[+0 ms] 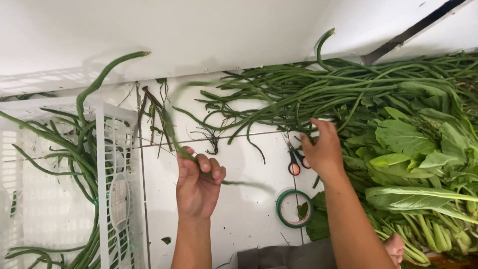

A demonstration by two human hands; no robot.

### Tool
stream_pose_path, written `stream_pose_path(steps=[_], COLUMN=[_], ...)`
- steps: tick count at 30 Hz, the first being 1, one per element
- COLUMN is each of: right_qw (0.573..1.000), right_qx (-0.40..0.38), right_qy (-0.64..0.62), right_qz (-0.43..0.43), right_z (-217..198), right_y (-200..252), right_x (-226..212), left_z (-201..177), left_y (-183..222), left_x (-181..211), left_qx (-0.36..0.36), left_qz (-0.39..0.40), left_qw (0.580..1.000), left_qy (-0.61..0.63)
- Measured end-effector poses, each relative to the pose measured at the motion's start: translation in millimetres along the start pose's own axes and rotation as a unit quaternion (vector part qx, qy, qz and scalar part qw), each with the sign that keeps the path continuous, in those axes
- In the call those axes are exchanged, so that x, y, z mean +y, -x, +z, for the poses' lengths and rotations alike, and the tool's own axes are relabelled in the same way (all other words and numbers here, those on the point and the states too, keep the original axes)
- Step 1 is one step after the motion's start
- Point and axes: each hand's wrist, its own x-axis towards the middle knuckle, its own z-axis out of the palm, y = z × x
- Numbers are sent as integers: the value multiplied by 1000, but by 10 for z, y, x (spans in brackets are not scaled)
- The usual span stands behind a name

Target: Bundling long beans together using green tape and scissors on a tiled floor.

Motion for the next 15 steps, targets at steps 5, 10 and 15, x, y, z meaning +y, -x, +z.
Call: stream_pose_path(steps=[5, 10, 15], right_qw=[992, 981, 946], right_qx=[-26, 90, 168], right_qy=[123, 88, -17], right_qz=[-16, -151, -276], right_z=[184, 140, 43], right_y=[-126, -66, 230], right_x=[148, 165, -71], left_z=[-33, -24, 66], left_y=[-20, -79, -36], left_x=[63, -102, -335], left_qx=[58, 182, 184], left_qz=[-5, -131, -264], left_qw=[997, 974, 942], left_qy=[46, -39, -92])
